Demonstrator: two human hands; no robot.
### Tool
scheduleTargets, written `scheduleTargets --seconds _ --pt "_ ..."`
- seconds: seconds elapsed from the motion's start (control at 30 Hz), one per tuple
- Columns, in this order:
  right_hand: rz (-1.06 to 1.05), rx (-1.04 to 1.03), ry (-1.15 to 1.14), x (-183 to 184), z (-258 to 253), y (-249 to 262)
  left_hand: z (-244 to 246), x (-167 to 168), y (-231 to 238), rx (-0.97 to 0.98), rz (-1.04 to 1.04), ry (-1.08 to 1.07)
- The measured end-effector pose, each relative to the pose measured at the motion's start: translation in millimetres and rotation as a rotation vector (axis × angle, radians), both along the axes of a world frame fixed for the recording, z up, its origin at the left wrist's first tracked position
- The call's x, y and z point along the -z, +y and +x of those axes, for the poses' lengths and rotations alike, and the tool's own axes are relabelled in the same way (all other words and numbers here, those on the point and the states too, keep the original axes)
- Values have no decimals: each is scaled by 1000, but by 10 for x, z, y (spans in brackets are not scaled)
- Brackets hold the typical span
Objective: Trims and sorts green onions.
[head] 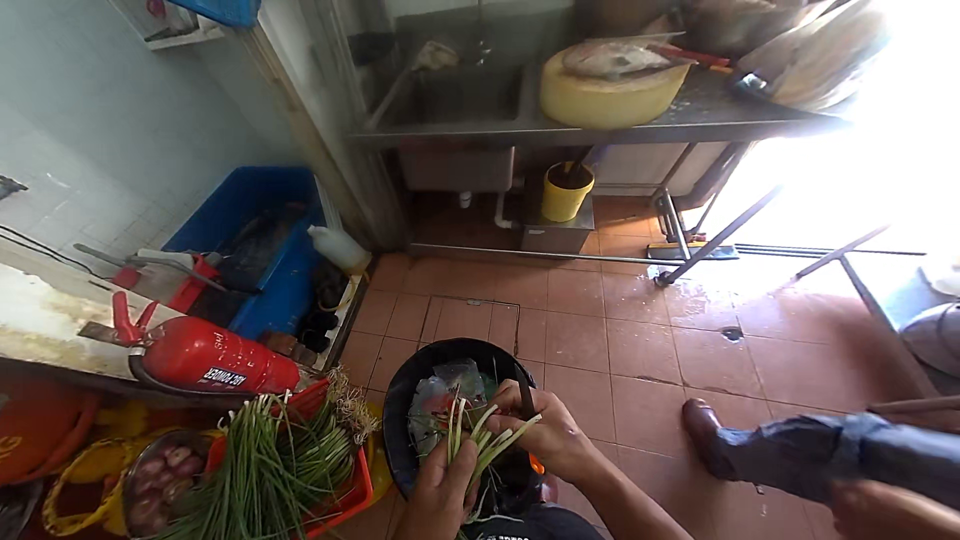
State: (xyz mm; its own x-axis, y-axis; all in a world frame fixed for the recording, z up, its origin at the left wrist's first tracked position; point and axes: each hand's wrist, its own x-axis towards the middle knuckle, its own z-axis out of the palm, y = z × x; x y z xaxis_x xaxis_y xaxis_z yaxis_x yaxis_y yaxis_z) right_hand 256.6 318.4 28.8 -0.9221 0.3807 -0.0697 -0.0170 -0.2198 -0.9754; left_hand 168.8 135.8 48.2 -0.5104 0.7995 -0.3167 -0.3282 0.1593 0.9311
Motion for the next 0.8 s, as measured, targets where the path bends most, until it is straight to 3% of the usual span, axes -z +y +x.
scheduleTargets --seconds 0.17,0.23,0.4,0.47,0.63,0.8 --pt "-137 110 -38 -55 5 -67 10 2 46 5 2 83" --pt "-95 167 -5 -15 5 -93 2 -19 64 16 -18 92" --pt "463 239 65 84 66 -46 -4 -40 43 22 -89 99" --pt "354 275 18 68 91 -19 21 -21 23 18 -63 45" --pt "-175 496 -49 15 149 126 11 44 -26 -26 32 -55" --pt "-165 443 -5 39 246 223 -79 88 -115 -16 193 67"
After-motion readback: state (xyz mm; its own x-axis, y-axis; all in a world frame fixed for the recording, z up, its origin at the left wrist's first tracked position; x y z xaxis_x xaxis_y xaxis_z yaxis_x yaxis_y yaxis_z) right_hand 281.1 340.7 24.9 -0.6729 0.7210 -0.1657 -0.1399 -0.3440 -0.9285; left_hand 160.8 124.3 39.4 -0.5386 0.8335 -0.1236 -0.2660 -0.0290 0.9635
